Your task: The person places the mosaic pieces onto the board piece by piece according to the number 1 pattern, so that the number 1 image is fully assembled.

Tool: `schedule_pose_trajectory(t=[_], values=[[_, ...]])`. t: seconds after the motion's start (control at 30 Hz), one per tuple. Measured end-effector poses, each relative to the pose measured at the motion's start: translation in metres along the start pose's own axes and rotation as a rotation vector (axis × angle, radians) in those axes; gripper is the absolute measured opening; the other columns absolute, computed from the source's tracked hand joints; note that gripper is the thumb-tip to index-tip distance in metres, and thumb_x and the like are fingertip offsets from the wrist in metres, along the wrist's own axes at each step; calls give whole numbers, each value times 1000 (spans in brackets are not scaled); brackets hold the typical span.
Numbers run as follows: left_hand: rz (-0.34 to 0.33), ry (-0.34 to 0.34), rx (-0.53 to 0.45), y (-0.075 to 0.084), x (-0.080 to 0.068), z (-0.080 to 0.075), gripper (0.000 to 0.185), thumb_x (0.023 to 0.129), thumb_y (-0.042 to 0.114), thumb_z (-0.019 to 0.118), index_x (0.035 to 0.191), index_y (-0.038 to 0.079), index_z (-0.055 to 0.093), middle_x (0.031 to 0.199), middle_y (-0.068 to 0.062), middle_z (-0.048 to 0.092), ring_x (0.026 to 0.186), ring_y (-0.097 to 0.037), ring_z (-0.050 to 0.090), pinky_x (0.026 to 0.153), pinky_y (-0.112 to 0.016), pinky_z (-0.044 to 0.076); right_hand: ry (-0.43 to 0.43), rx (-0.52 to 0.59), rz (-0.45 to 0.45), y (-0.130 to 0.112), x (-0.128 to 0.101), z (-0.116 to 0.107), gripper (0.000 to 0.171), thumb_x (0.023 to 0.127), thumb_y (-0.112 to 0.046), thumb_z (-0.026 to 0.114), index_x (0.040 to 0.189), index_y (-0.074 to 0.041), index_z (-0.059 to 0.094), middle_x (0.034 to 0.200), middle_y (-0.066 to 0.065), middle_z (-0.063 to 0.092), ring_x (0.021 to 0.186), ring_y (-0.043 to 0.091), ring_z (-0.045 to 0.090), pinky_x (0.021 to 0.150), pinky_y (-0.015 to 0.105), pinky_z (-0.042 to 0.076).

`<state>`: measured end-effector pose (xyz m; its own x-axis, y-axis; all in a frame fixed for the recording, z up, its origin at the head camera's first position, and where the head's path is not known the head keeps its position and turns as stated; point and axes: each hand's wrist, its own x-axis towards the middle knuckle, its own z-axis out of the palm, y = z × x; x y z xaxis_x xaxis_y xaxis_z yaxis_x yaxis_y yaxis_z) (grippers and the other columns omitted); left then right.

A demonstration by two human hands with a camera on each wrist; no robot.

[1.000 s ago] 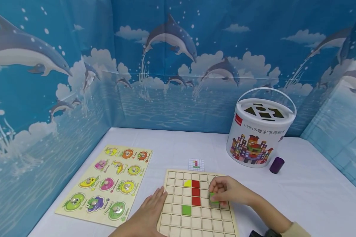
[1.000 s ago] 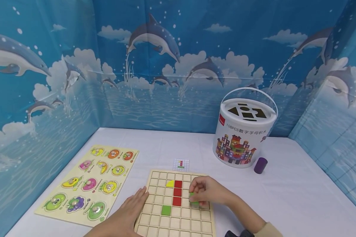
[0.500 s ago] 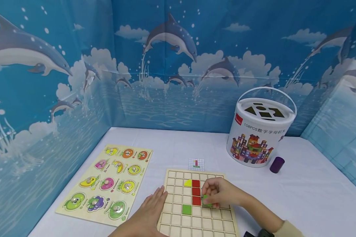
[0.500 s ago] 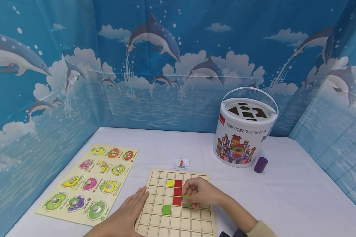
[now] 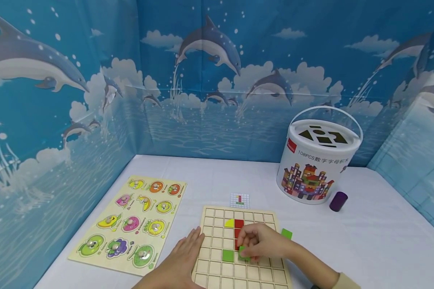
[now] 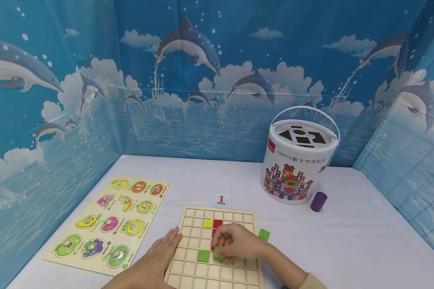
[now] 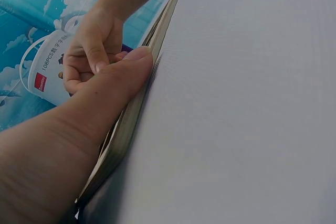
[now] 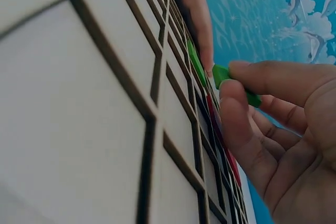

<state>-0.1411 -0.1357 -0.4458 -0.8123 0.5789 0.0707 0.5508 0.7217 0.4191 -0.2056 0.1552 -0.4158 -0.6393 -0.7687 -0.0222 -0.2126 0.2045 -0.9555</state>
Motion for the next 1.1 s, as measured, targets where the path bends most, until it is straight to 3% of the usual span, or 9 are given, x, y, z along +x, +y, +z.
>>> schedule_pose_trajectory(t=[0.37, 0.87, 1.1], values=[[7, 5, -14, 1, 0, -1, 129, 66, 73, 73, 150, -9, 21, 158, -27, 15, 145, -40, 16, 110, -59, 24, 9, -94, 6, -1, 1, 8, 9, 89, -9, 70, 96, -5, 66, 76, 1, 61, 57, 8, 60, 53, 24, 54], [7, -1, -20, -1, 0, 0, 128, 66, 72, 74, 150, -10, 21, 157, -27, 15, 144, -41, 17, 110, -59, 25, 1, -88, -23, -3, -1, 13, 7, 89, -6, 70, 95, -3, 68, 74, 1, 64, 57, 8, 60, 52, 28, 55], [15, 4, -22, -3, 0, 2, 128, 66, 71, 74, 150, -9, 21, 158, -27, 15, 144, -41, 17, 110, -60, 24, 46, -197, -56, -5, -2, 12, 6, 87, -11, 74, 91, -7, 74, 83, -3, 66, 66, 6, 61, 58, 24, 54]])
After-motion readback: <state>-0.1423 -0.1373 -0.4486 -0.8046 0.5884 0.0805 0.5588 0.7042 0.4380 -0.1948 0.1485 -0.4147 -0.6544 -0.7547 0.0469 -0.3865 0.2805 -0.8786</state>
